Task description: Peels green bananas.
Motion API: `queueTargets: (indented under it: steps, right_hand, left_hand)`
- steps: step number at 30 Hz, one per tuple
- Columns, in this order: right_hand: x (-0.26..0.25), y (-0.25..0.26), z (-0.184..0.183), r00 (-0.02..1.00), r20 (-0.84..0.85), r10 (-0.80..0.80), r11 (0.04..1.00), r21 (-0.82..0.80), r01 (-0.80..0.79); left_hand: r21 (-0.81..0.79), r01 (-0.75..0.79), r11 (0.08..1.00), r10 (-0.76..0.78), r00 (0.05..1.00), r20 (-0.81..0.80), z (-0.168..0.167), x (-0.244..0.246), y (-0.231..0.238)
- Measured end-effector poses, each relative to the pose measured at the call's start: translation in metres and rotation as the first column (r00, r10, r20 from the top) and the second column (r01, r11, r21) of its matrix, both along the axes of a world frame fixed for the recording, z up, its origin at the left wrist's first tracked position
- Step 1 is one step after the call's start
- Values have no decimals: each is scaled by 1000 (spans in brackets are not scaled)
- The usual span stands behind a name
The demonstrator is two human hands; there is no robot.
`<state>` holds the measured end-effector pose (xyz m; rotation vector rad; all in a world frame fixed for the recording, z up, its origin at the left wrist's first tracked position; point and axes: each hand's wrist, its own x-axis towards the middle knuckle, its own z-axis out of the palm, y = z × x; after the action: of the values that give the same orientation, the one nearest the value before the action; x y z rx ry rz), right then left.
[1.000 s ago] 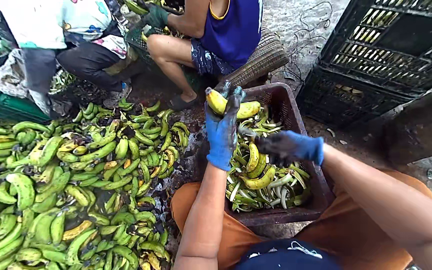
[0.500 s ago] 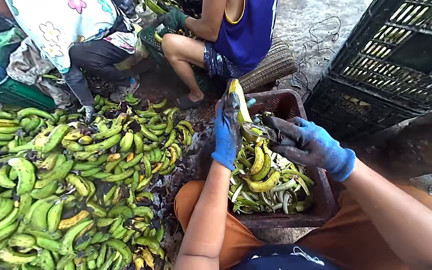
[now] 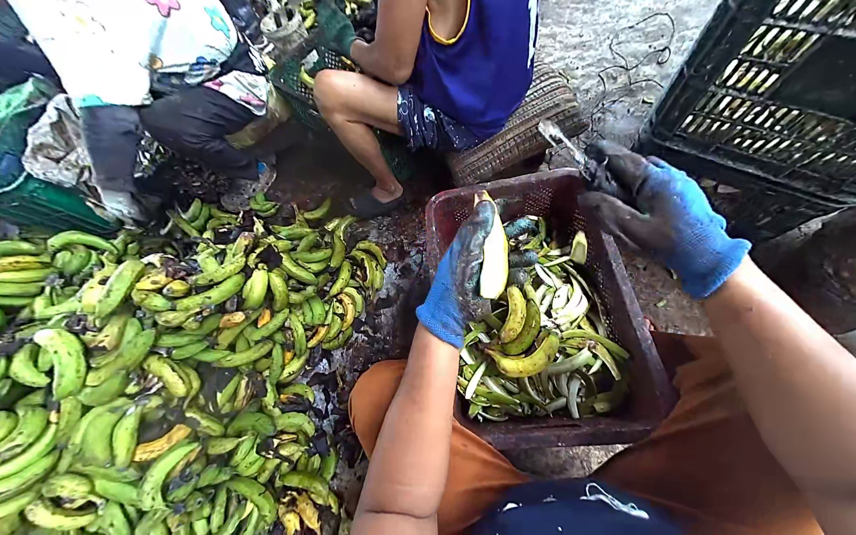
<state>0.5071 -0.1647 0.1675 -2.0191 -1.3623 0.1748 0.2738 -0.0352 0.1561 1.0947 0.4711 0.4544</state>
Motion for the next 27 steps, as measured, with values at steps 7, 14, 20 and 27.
queueTargets:
  steps: [7, 14, 20, 27]
  right_hand:
    - [-8, -10, -14, 996, -58, 67, 998, 10, -66]
    - [-12, -14, -20, 974, -194, 118, 993, 36, -113]
    - [-11, -14, -25, 951, -306, 47, 997, -48, -64]
    - [0, -12, -34, 960, -280, 7, 994, -107, -38]
  left_hand:
    - [112, -238, 965, 231, 970, 75, -11, 22, 10]
    - [246, -255, 935, 245, 967, 70, -10, 20, 7]
    - [346, -214, 913, 298, 931, -211, -21, 29, 5]
    - [404, 316, 858, -85, 865, -494, -55, 45, -7]
